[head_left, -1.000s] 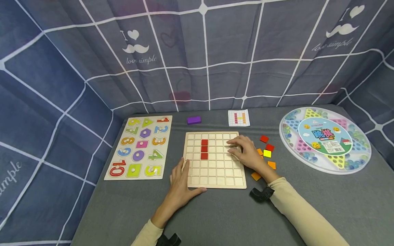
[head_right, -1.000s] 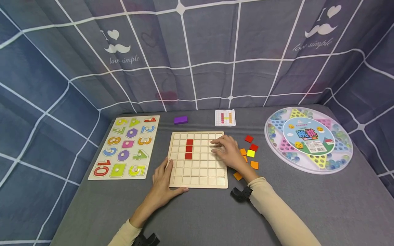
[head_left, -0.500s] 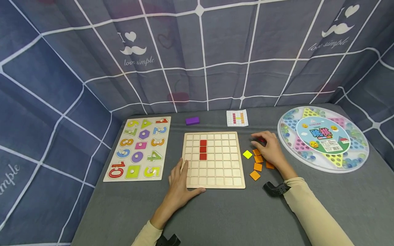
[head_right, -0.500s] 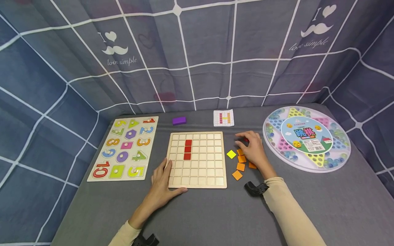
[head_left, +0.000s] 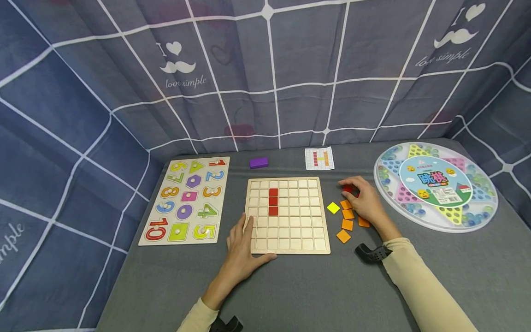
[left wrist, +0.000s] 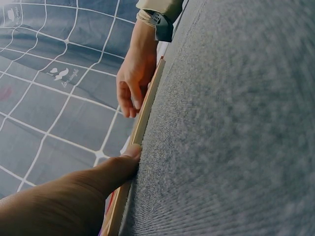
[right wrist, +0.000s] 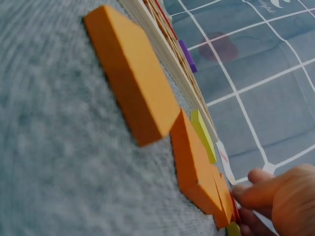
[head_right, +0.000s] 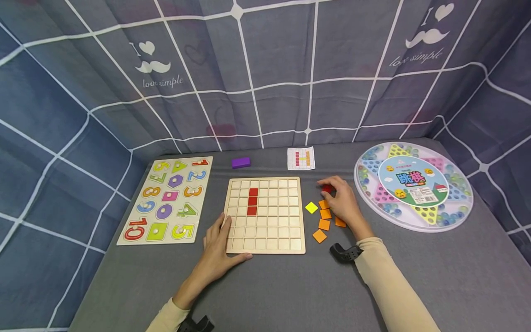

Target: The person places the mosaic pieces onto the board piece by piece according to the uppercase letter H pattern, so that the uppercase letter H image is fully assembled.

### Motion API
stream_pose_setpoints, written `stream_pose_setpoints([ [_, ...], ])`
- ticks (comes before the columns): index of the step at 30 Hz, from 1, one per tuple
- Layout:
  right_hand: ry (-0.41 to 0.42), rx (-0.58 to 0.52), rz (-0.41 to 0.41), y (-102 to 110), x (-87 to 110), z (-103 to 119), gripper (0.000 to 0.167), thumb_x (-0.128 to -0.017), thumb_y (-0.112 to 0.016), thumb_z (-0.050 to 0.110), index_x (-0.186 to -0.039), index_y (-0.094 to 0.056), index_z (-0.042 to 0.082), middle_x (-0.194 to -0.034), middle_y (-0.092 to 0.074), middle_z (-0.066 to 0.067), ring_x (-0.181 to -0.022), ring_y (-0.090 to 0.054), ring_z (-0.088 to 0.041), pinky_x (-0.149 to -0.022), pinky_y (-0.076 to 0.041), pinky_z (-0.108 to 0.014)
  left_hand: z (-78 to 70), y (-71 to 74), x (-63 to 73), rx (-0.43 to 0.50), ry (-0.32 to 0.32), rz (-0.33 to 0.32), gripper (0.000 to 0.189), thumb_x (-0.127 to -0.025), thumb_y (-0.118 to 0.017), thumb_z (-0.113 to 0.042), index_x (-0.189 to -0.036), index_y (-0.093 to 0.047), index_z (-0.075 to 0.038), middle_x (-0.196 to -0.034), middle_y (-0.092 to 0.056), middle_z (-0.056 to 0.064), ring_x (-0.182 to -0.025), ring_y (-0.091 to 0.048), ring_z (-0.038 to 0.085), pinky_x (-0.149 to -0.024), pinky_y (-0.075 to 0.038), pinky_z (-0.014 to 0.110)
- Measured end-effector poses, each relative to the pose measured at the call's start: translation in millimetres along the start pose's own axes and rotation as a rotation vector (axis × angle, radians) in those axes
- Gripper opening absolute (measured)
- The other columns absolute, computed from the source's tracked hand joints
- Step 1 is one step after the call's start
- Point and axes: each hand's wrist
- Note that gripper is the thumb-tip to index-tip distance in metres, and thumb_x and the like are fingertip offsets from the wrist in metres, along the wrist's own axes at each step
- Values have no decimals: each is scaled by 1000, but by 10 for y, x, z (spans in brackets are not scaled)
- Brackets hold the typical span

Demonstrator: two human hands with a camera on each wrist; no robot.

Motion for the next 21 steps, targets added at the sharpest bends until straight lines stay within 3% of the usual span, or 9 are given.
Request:
stream_pose_setpoints([
  [4,23,-27,17,-21,-13,19,28,-87,-71,0,-115,-68,6,-118,-62,-10,-101,-57,-23,-82,-41,-21,2,5,0,-3,-5,-2,116,-66,-87,-48,-151,-28,4,-158,-19,26,-139,-23,44,-101,-20,56],
  [12,-16,26,22,-33,2,10,30,-85,-73,1,-115,-69,4,-107,-61,-16,-99,-50,-30,-84,-40,-39,-3,5,-2,5,-20,-6,116,-66,-87,-48,-151,-28,4,-158,-19,27,-139,-24,45,-101,-19,57],
  [21,-4,28,30,-40,-6,11,29,-86,-72,1,-115,-68,3,-105,-61,-16,-97,-53,-29,-85,-40,-40,-6,9,-5,6,-18,-3,116,-67,-87,-48,-151,-27,4,-158,-18,27,-140,-22,46,-102,-18,57],
])
Point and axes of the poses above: each hand's wrist, its own x-axis away from the middle knuckle, its own y-axis out of the back of the hand, z = x × y
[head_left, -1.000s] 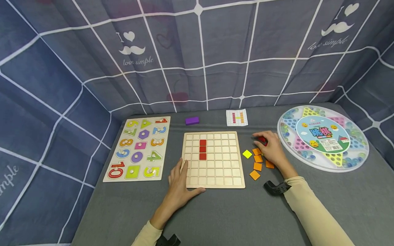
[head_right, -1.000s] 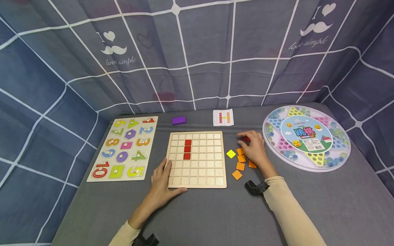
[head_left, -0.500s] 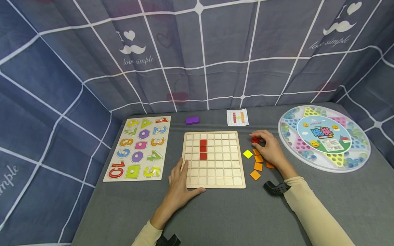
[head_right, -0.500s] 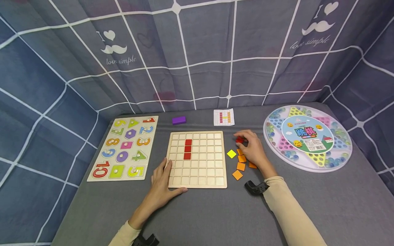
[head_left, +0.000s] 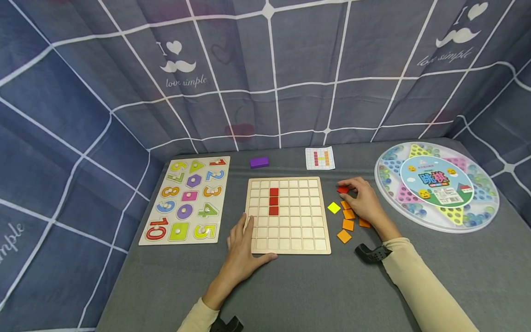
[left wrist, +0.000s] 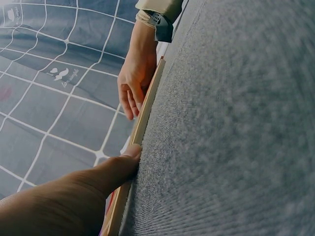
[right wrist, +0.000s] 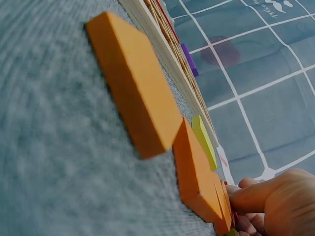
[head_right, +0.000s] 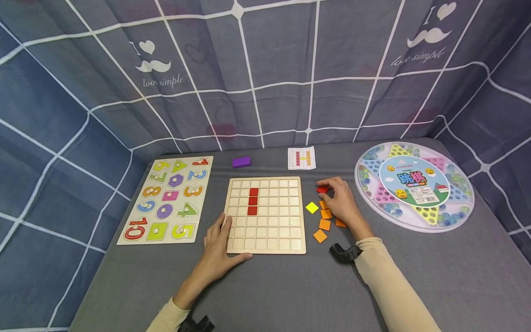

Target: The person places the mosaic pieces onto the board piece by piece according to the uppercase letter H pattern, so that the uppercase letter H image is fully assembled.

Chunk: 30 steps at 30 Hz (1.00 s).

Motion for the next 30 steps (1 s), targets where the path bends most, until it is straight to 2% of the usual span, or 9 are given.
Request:
stream_pose_setpoints([
  [13,10,2,-3,-9,-28,-12,26,-87,-71,2,-113,-69,3,-105,-61,-15,-98,-54,-30,-84,-40,-40,3,3,-5,5,13,3,115,-67,-86,-49,-151,-28,4,-158,-18,27,-139,-22,45,-101,-19,57],
  [30,-25,9,14,-2,9,11,25,-90,-68,2,-115,-69,4,-108,-60,-14,-100,-53,-29,-87,-41,-44,-22,13,18,2,37,7,114,-67,-86,-50,-152,-29,1,-158,-20,26,-138,-25,45,-99,-21,59],
])
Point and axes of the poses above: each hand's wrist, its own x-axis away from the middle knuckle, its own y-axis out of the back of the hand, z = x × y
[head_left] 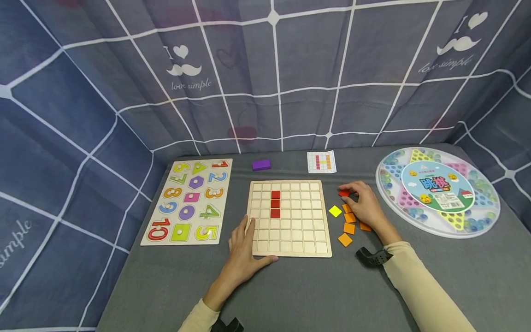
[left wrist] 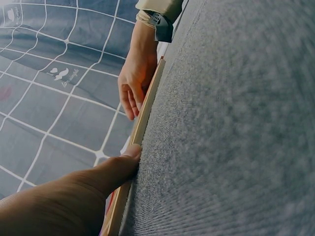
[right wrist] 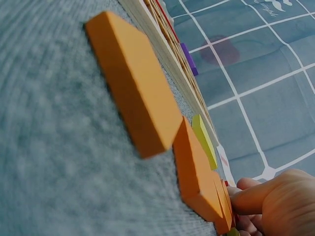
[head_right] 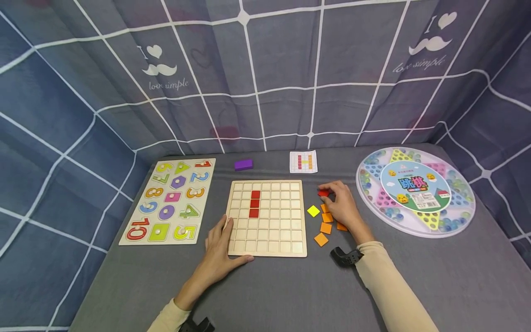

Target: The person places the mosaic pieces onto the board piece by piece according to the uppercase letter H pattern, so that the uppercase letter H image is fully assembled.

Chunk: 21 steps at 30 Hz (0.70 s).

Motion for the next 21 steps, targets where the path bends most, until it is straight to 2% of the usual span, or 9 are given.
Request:
stream_pose_setpoints([
  [21,31,-4,-23,-18,13,-25,22,-90,-68,0,-111,-69,4,-107,-60,-15,-100,-52,-30,-86,-39,-41,15,-23,10,5,-16,-8,115,-66,-87,-49,-151,-29,3,-157,-19,28,-137,-23,44,-99,-20,57],
])
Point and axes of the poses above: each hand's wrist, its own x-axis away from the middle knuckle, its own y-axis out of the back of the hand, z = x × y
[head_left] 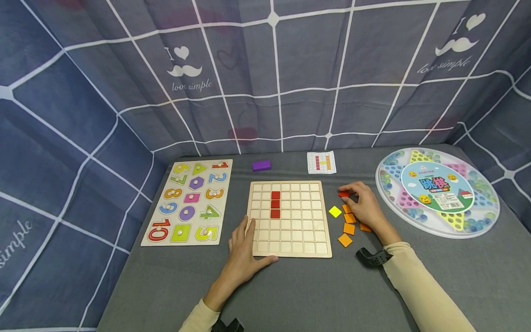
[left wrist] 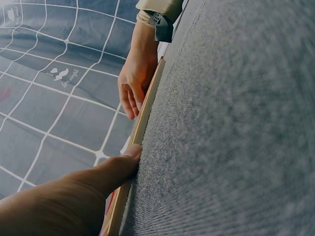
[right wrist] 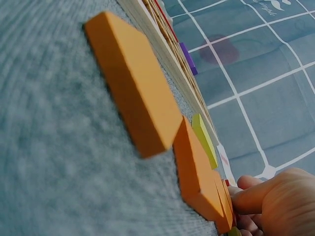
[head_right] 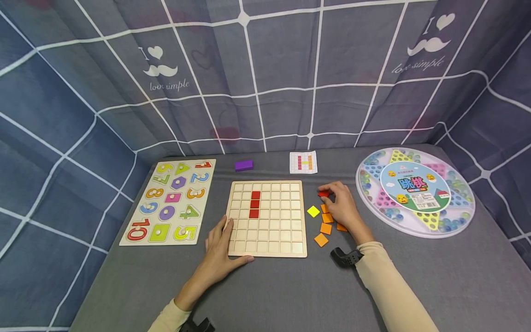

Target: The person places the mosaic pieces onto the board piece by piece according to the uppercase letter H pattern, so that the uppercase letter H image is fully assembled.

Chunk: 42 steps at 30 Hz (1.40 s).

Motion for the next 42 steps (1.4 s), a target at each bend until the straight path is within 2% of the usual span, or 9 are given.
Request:
stream_pose_setpoints([
  [9,-6,11,3,1,2,34,23,-88,-68,-1,-111,-70,5,-106,-61,-14,-99,-52,-28,-84,-39,-39,5,-2,4,1,5,1,114,-67,-87,-48,-151,-29,3,-157,-20,27,-137,-24,44,-99,-21,58],
  [13,0,15,1,4,-2,117,24,-87,-69,-2,-110,-70,6,-106,-61,-13,-99,-51,-29,-83,-37,-38,5,5,-7,1,-5,-5,114,-67,-87,-48,-151,-29,3,-157,-20,27,-137,-25,45,-99,-21,57],
  [18,65,-25,21,-59,-3,311,25,-85,-71,-3,-109,-71,6,-109,-63,-12,-103,-53,-30,-86,-38,-43,0,21,-15,7,-9,-4,114,-67,-87,-48,-151,-29,3,-157,-19,27,-138,-24,45,-99,-20,57],
  [23,185,-78,49,-252,6,563,26,-81,-75,-3,-105,-72,7,-104,-65,-8,-95,-54,-26,-81,-38,-38,-1,23,-12,1,-7,-4,114,-67,-87,-48,-151,-29,3,-157,-20,28,-138,-24,44,-99,-20,56],
  [27,246,-133,127,-434,40,822,24,-83,-74,0,-104,-72,9,-100,-66,-3,-88,-52,-21,-77,-40,-34,-2,18,-15,-4,-5,-3,113,-68,-86,-48,-151,-29,3,-158,-20,27,-138,-24,44,-100,-20,57],
  [32,303,-206,248,-668,63,1118,21,-85,-74,3,-105,-71,9,-104,-67,-1,-97,-57,-20,-86,-44,-38,10,16,-26,-8,1,1,113,-68,-86,-48,-151,-29,2,-158,-20,27,-138,-25,44,-100,-21,58],
  [35,337,-210,281,-799,65,1211,21,-84,-75,3,-103,-72,10,-103,-68,-1,-98,-57,-20,-89,-43,-39,14,12,-30,-7,6,8,112,-69,-85,-49,-152,-29,2,-158,-21,26,-138,-25,44,-100,-22,58],
  [42,391,-204,291,-969,70,1255,25,-80,-77,0,-102,-71,10,-101,-68,1,-93,-56,-16,-84,-44,-35,14,19,-27,1,16,11,113,-68,-86,-49,-152,-29,1,-158,-21,25,-138,-25,43,-99,-23,58],
])
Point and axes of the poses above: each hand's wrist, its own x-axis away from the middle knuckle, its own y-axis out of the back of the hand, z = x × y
